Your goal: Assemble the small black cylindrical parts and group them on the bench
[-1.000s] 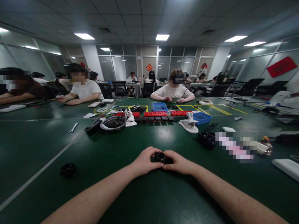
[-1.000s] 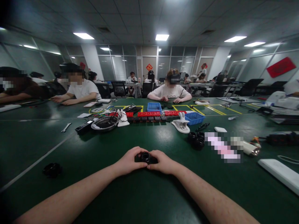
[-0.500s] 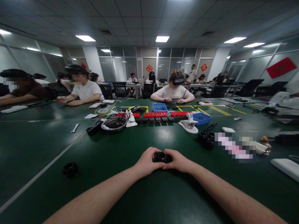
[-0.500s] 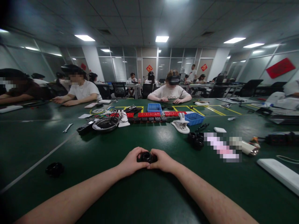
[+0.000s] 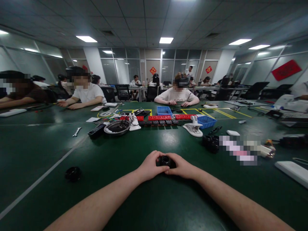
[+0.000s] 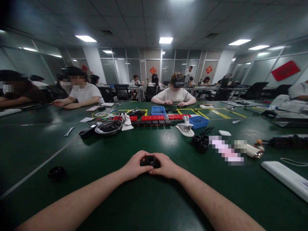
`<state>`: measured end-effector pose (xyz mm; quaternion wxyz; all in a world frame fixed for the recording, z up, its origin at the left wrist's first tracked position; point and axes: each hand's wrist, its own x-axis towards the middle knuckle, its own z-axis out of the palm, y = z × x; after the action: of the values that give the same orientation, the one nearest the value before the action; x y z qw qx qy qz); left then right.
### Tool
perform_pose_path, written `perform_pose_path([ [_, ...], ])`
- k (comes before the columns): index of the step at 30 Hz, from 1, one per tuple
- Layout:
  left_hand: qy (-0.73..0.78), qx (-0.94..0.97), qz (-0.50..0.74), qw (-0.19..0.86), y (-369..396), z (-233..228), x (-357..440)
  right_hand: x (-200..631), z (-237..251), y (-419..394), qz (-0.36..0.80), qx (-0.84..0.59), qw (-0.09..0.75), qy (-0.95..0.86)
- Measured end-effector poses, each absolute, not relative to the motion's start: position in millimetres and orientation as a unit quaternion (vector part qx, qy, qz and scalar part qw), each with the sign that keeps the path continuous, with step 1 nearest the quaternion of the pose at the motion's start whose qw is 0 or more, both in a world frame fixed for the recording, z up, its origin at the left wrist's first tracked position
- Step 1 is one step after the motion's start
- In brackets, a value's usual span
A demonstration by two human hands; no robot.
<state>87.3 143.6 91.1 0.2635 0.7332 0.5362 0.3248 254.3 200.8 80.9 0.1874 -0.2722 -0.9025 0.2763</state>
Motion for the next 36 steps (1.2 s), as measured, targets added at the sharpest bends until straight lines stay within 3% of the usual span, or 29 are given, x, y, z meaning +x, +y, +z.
perform_pose_path([
  [5,0.507,0.745,0.320,0.293,146.9,93.5,83.0,260.9,89.0,207.9,0.370,-0.225,0.136,-0.891],
  [28,0.535,0.717,0.334,0.298,144.9,90.7,89.6,261.9,81.1,213.1,0.424,-0.255,0.143,-0.857],
  [32,0.557,0.692,0.359,0.286,143.7,86.3,94.3,256.8,74.7,210.1,0.343,-0.324,0.155,-0.868],
  [36,0.575,0.661,0.395,0.277,145.6,78.7,97.6,244.4,76.5,195.3,0.159,-0.424,0.149,-0.879],
])
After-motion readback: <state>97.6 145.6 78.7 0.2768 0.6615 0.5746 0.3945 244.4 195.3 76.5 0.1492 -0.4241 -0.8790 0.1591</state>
